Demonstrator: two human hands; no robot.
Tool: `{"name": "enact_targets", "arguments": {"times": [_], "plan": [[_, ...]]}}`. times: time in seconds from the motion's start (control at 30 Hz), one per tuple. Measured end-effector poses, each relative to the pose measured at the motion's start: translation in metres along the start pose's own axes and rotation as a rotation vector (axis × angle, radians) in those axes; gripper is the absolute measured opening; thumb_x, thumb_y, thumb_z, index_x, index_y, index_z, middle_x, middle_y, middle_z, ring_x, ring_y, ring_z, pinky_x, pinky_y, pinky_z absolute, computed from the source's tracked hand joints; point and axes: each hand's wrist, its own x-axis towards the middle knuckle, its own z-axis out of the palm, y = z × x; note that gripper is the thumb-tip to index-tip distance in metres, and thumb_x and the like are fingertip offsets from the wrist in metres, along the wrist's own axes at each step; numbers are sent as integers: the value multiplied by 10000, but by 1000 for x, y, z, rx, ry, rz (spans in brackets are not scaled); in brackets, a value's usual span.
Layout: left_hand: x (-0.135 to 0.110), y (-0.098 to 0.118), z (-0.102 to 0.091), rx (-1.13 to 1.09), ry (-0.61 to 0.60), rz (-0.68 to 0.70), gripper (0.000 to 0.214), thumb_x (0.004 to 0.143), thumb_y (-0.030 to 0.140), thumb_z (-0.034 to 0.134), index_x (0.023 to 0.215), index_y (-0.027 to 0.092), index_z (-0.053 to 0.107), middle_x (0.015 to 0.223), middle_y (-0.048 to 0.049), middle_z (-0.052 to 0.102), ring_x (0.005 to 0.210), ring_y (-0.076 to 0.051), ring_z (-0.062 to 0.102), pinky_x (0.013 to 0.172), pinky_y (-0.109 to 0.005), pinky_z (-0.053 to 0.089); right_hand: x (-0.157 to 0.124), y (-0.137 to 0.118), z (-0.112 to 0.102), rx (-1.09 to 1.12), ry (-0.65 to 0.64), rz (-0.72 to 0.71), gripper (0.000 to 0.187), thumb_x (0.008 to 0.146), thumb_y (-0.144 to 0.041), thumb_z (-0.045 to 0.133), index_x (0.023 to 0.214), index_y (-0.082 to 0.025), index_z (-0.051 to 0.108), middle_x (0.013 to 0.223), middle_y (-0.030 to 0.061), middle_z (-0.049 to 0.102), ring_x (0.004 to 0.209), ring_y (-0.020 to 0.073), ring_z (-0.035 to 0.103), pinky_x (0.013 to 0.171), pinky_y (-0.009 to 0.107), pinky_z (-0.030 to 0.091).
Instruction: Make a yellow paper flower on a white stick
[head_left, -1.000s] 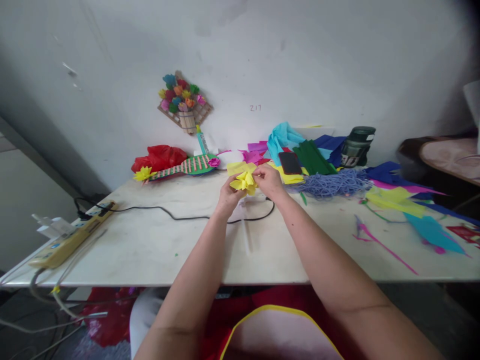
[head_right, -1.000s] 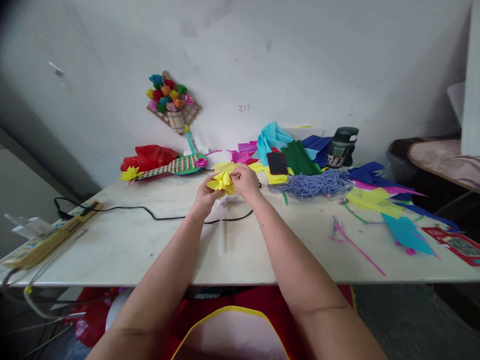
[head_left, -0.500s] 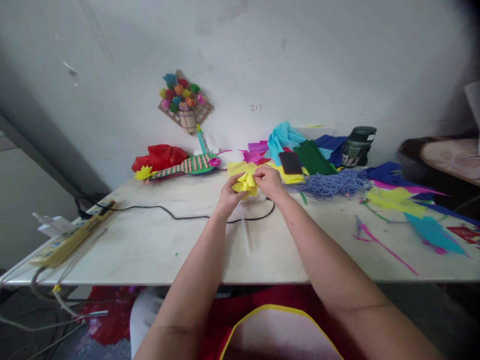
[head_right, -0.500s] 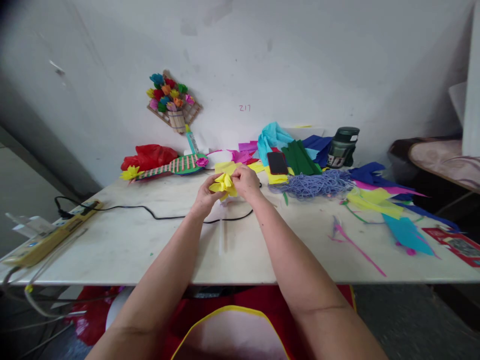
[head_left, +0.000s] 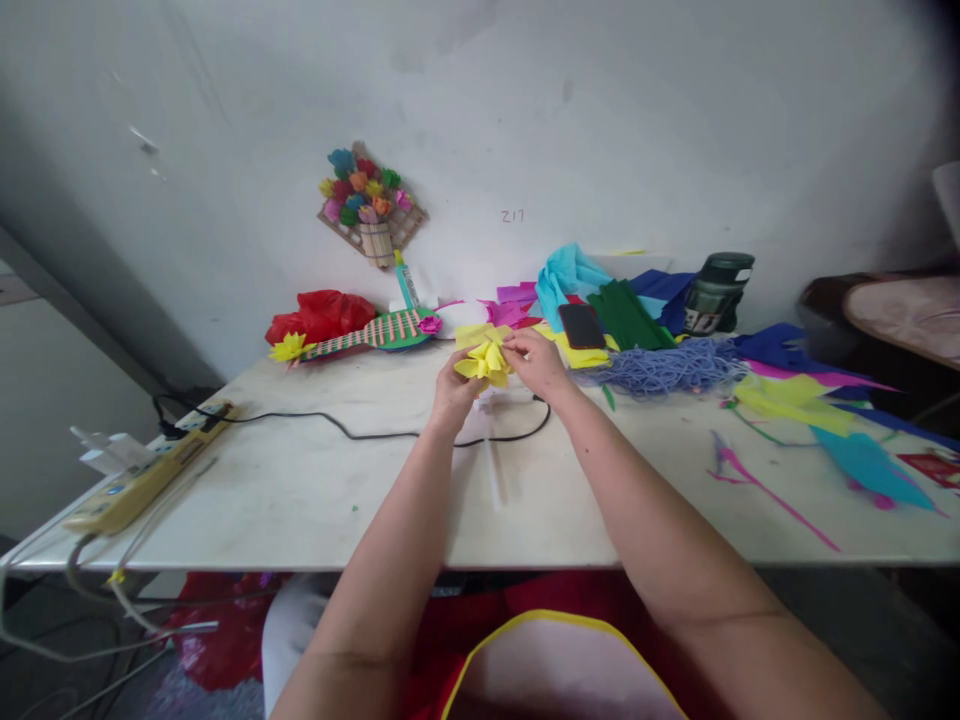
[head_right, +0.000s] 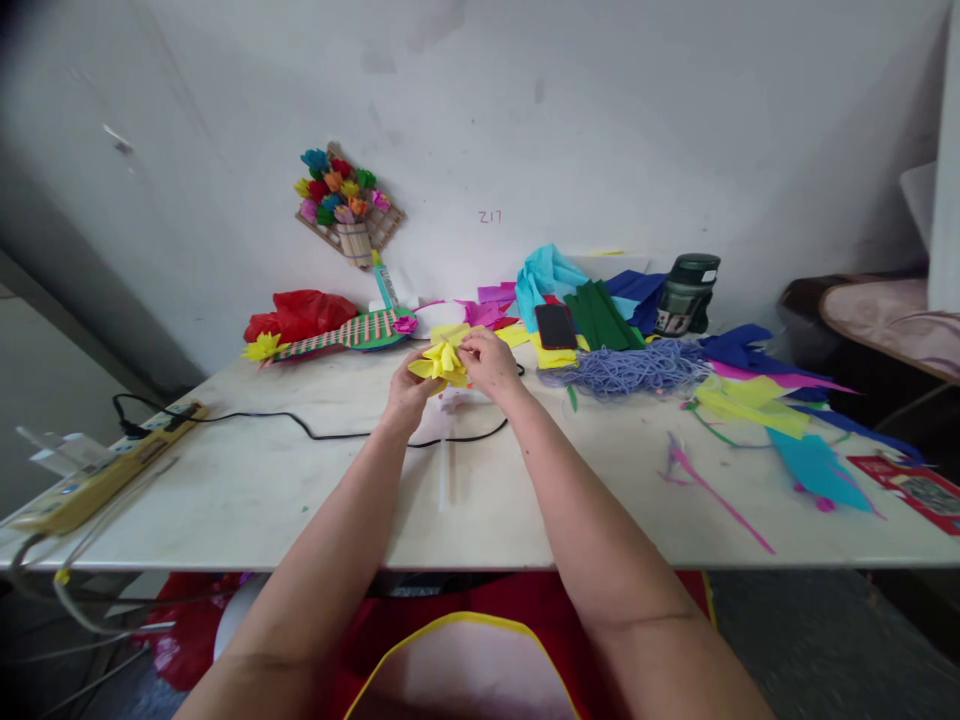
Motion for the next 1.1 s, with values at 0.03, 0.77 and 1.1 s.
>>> {"name": "enact_targets", "arguments": {"times": [0.03, 0.77, 1.1], "plan": [[0, 0, 0, -7, 6, -6, 513, 527, 172, 670, 1033, 158, 587, 878, -27, 638, 748, -152, 571, 656, -257, 443, 0, 0, 0, 8, -10, -5, 142, 738, -184, 545, 705, -164, 682, 922, 91, 656, 831, 173, 612, 737, 308, 500], [2, 15, -16, -28, -104, -213, 436, 670, 558, 631, 730, 126, 638, 606, -15, 588, 579, -112, 540, 571, -226, 424, -4, -9, -14, -306, -295, -137, 183, 807, -228, 544, 843, -243, 722, 992, 13, 652, 850, 155, 599, 662, 265, 432], [-1, 19, -15, 70, -155, -247, 392, 607, 499, 715, 565, 128, 597, 483, 29, 462, 458, -56, 380, 470, -212, 302, -7, -14, -11, -486, -352, -244, 191, 839, -279, 521, 864, -266, 710, 1024, -16, 650, 782, 140, 592, 579, 257, 349]]}}
